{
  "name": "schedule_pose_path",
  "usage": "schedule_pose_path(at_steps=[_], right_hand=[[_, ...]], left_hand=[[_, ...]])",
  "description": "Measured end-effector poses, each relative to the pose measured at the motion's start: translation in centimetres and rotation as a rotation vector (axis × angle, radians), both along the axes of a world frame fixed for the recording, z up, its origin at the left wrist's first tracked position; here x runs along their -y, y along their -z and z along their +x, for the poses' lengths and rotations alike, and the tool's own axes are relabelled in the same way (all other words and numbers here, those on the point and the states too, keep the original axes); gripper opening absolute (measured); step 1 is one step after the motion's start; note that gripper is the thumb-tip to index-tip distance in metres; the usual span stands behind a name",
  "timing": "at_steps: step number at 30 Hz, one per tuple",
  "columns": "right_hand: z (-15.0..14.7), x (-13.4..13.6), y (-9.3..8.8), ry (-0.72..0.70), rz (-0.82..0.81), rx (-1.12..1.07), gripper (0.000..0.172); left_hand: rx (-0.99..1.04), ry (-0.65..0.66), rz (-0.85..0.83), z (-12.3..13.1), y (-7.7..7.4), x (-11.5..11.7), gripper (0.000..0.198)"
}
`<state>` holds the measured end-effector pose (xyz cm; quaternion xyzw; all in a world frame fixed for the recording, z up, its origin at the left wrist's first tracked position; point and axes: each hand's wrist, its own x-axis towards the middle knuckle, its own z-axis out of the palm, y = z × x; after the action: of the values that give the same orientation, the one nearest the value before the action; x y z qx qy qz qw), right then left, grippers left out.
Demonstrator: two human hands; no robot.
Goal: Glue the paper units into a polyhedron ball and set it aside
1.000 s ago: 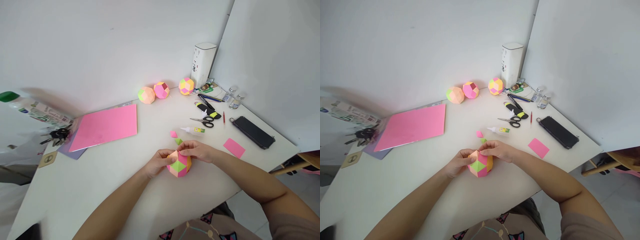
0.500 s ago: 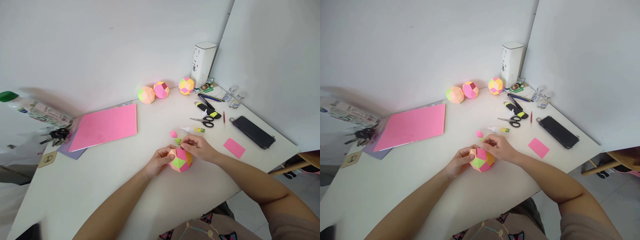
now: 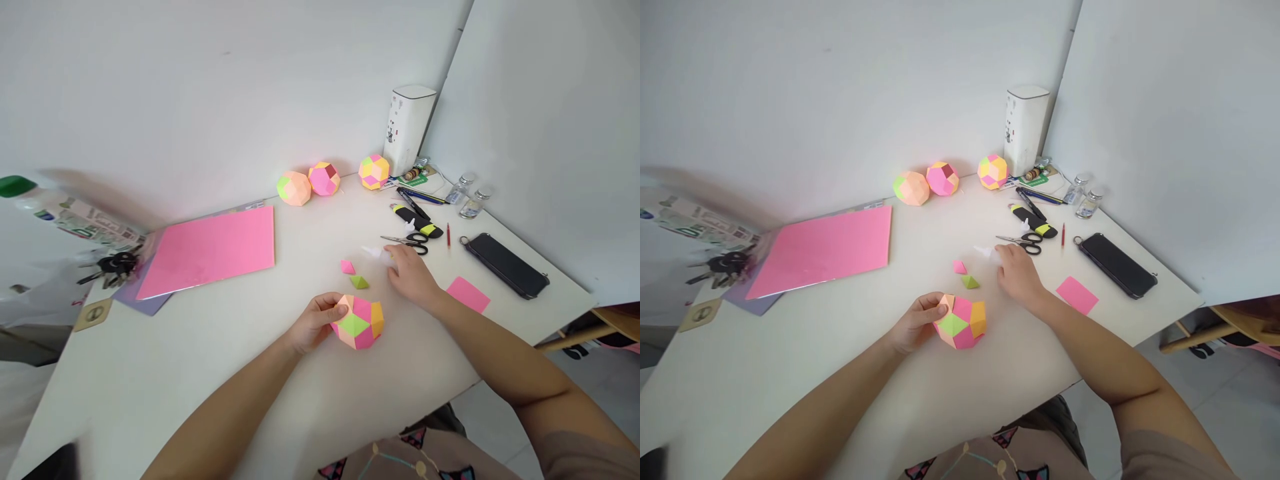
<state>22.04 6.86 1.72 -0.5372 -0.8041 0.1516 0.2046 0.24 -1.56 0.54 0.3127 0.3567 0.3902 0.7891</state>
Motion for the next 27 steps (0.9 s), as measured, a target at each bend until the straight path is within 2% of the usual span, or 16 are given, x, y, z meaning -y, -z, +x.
schedule_pose_path(at_steps=[4, 7, 10, 15, 27], right_hand=[[-0.3, 0.7, -1.6, 0.033, -0.075, -0.529, 0.037], [-0.2, 1.7, -3.1, -0.102, -0.158, -0.812, 0.036], [0.0, 2.4, -4.0, -0.214, -0.26, -0.962, 0.035], [0.1, 2.7, -4.3, -0.216, -0.41, -1.039, 0.037], [-0.3, 2.8, -4.2, -0.23, -0.451, -0.975, 0.029]], left_hand=[[0.015, -0.037, -0.044, 0.0, 0.1, -0.1, 0.02], [0.035, -0.053, -0.063, 0.0, 0.2, -0.2, 0.021], [0.047, -0.048, -0.075, 0.0, 0.2, -0.2, 0.019], [0.051, -0.036, -0.068, -0.1, 0.0, -0.2, 0.019], [0.049, -0.028, -0.037, -0.1, 0.2, -0.2, 0.02]])
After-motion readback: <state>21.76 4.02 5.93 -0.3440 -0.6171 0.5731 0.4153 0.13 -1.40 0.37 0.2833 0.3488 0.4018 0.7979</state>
